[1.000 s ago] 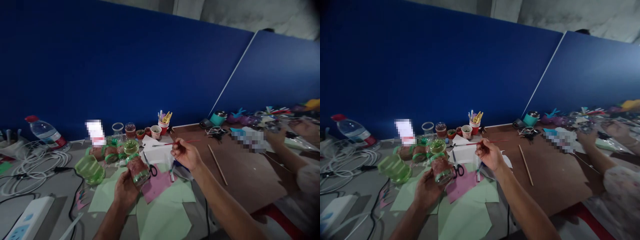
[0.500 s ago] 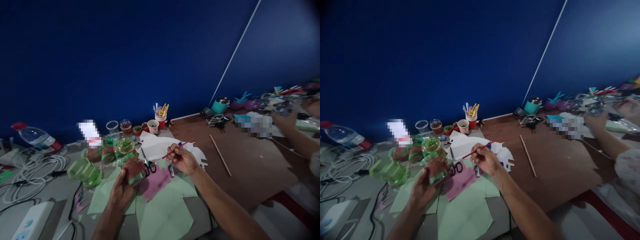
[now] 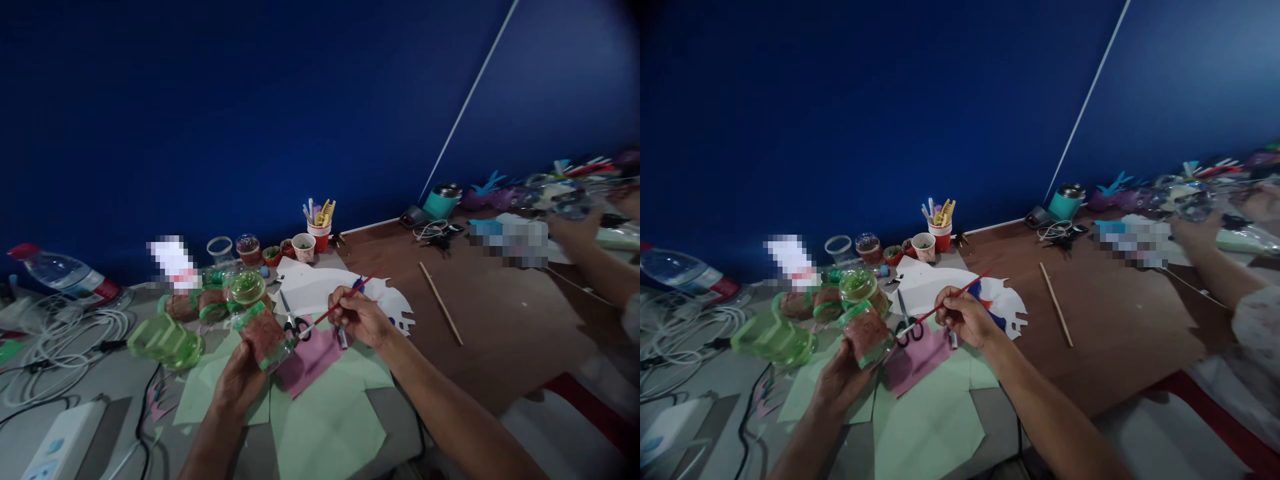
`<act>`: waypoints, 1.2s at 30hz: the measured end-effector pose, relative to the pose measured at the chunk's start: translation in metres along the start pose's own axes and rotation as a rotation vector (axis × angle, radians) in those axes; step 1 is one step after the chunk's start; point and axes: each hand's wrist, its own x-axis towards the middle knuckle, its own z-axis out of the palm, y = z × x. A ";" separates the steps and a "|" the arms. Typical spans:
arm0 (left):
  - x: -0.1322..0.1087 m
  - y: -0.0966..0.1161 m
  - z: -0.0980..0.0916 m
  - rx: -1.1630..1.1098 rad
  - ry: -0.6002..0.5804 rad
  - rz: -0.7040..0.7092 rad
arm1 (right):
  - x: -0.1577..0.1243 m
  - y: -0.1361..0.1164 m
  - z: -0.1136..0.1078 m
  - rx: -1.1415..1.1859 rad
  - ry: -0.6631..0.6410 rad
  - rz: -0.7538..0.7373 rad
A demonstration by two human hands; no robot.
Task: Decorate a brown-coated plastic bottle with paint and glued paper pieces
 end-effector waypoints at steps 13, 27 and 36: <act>0.000 0.000 0.013 0.046 0.037 0.006 | -0.001 0.003 0.006 -0.072 0.024 0.038; 0.002 0.005 0.013 -0.048 -0.280 -0.064 | 0.001 -0.006 0.000 -0.016 0.044 -0.063; 0.002 0.004 0.016 -0.003 -0.258 -0.069 | 0.000 -0.001 0.000 -0.096 0.032 -0.002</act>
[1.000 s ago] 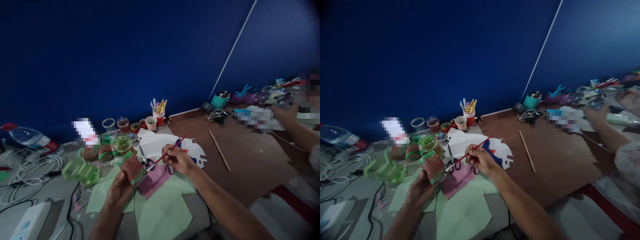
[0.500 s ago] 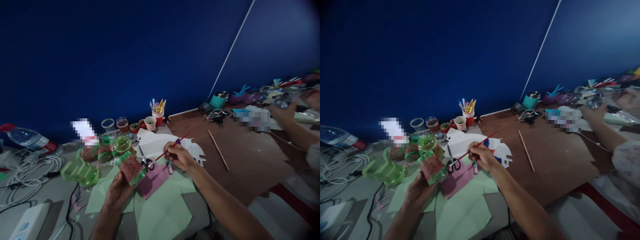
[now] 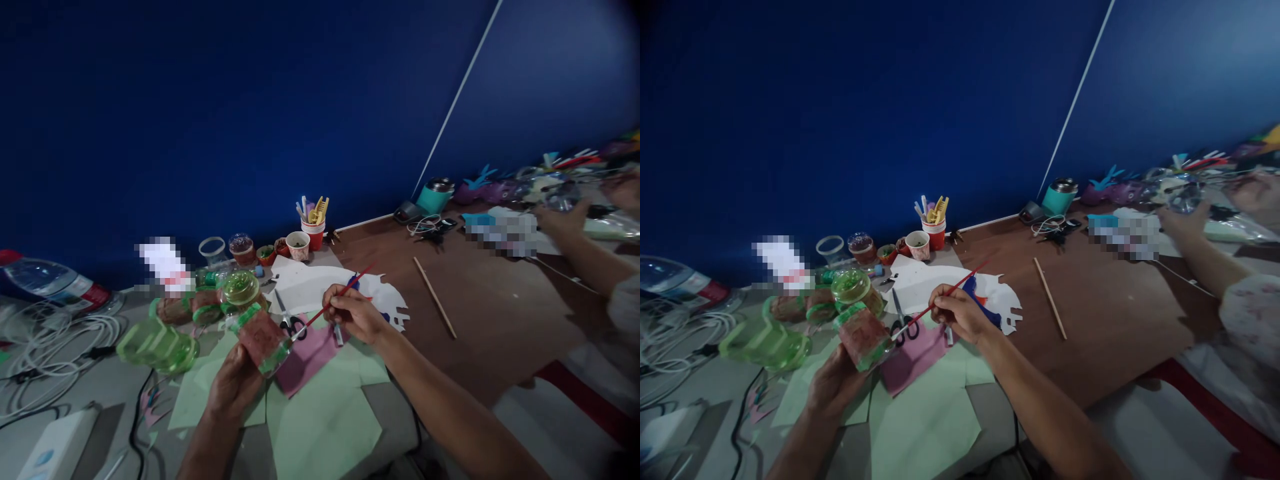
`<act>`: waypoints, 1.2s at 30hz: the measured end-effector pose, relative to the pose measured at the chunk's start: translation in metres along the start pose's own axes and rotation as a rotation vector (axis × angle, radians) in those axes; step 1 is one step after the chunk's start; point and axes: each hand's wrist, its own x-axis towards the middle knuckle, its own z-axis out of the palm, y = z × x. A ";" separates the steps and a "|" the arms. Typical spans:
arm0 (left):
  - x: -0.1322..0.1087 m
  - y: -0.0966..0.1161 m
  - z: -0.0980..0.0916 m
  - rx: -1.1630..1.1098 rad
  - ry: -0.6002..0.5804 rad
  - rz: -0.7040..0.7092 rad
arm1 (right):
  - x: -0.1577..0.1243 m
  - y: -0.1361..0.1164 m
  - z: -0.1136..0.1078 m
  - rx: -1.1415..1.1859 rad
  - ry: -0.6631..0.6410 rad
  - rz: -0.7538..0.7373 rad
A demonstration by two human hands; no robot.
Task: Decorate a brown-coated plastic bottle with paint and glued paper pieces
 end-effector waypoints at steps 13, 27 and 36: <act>-0.005 0.001 -0.004 -0.008 0.052 -0.004 | 0.000 0.000 0.001 0.045 -0.015 0.019; -0.009 0.001 -0.007 0.005 -0.004 -0.025 | -0.002 0.001 0.004 0.076 -0.028 0.022; -0.008 0.002 -0.002 0.010 0.036 -0.029 | -0.001 -0.001 0.002 0.107 -0.025 -0.043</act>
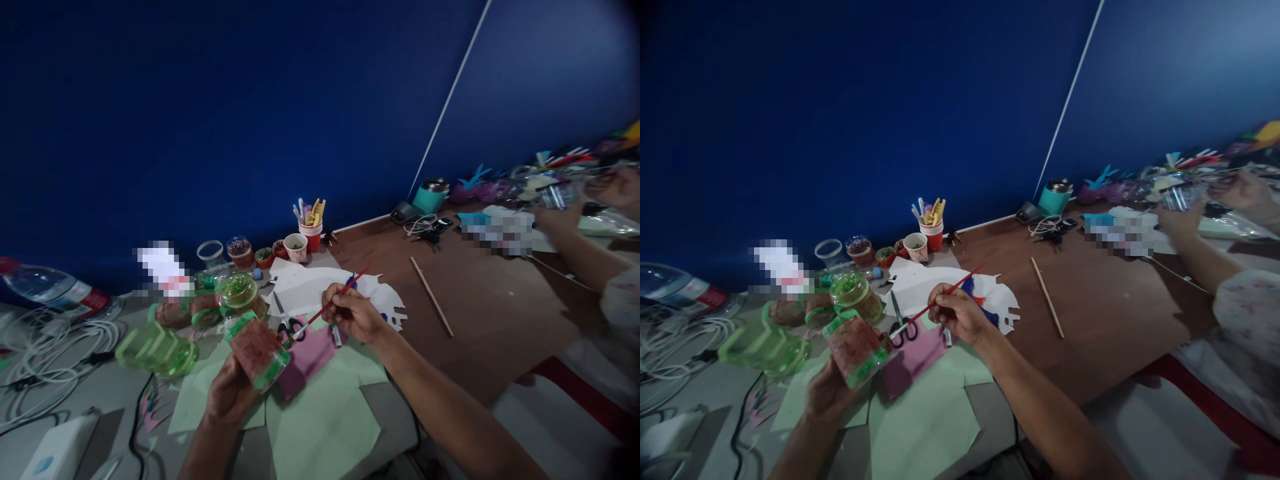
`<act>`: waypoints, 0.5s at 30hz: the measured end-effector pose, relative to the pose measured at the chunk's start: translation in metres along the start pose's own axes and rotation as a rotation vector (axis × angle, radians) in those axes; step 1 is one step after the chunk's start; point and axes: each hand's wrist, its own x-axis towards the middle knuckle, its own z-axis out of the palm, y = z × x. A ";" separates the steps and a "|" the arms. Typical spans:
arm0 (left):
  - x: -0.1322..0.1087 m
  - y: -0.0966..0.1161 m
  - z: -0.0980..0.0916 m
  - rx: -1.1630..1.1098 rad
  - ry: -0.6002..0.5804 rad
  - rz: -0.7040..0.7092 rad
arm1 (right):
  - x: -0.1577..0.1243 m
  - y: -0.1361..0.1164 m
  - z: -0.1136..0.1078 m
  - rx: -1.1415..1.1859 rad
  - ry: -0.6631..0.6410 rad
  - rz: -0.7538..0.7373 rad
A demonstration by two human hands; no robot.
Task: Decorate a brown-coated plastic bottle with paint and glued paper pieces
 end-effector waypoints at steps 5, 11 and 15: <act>0.000 0.001 0.001 0.018 0.025 -0.015 | 0.000 0.003 0.001 -0.056 0.006 0.061; 0.001 0.002 0.003 0.027 0.021 -0.015 | 0.002 0.001 -0.003 -0.011 0.007 -0.011; 0.002 0.000 -0.001 0.044 0.018 -0.052 | -0.003 0.003 0.002 -0.040 -0.035 0.046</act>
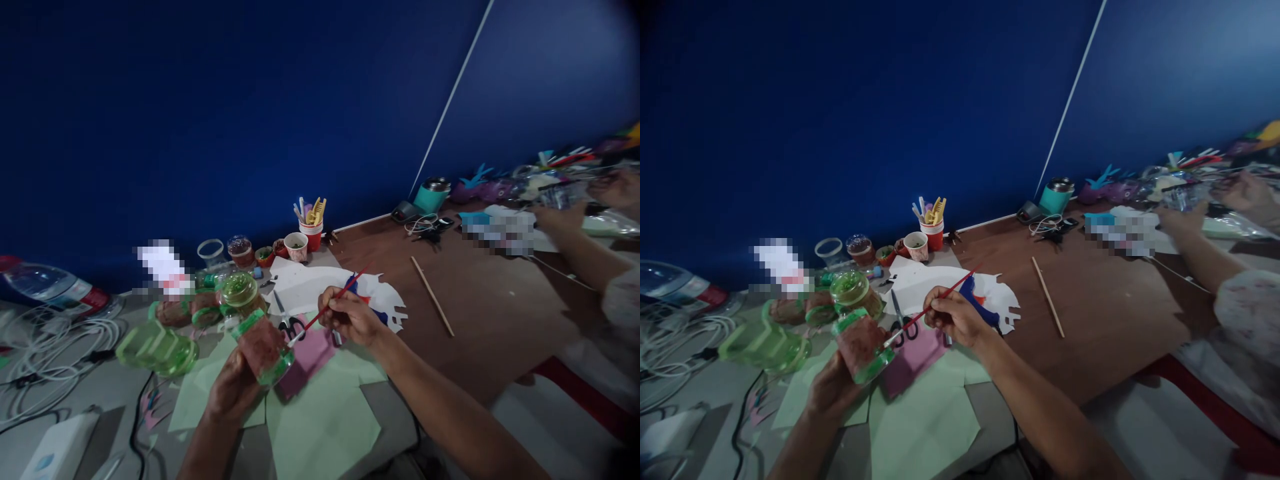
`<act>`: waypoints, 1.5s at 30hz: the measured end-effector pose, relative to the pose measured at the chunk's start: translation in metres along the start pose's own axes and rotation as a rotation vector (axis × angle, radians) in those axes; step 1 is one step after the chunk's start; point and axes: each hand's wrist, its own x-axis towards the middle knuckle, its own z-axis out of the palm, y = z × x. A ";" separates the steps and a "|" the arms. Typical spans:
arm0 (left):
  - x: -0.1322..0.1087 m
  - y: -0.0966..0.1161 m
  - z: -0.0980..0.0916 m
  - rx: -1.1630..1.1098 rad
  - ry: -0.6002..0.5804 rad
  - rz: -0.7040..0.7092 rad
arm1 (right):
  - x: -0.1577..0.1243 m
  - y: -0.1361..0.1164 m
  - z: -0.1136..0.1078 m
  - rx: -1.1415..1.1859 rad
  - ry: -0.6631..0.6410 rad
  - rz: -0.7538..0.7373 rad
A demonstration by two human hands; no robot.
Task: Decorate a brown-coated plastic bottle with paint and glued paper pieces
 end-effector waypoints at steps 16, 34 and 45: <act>0.006 -0.004 0.009 0.107 0.295 0.084 | -0.002 -0.002 0.004 -0.123 -0.011 -0.042; 0.004 -0.004 -0.003 0.047 0.219 0.056 | 0.006 -0.003 -0.007 -0.113 0.064 -0.007; 0.003 -0.002 -0.001 0.063 0.141 0.037 | 0.004 -0.001 -0.003 -0.077 0.039 0.022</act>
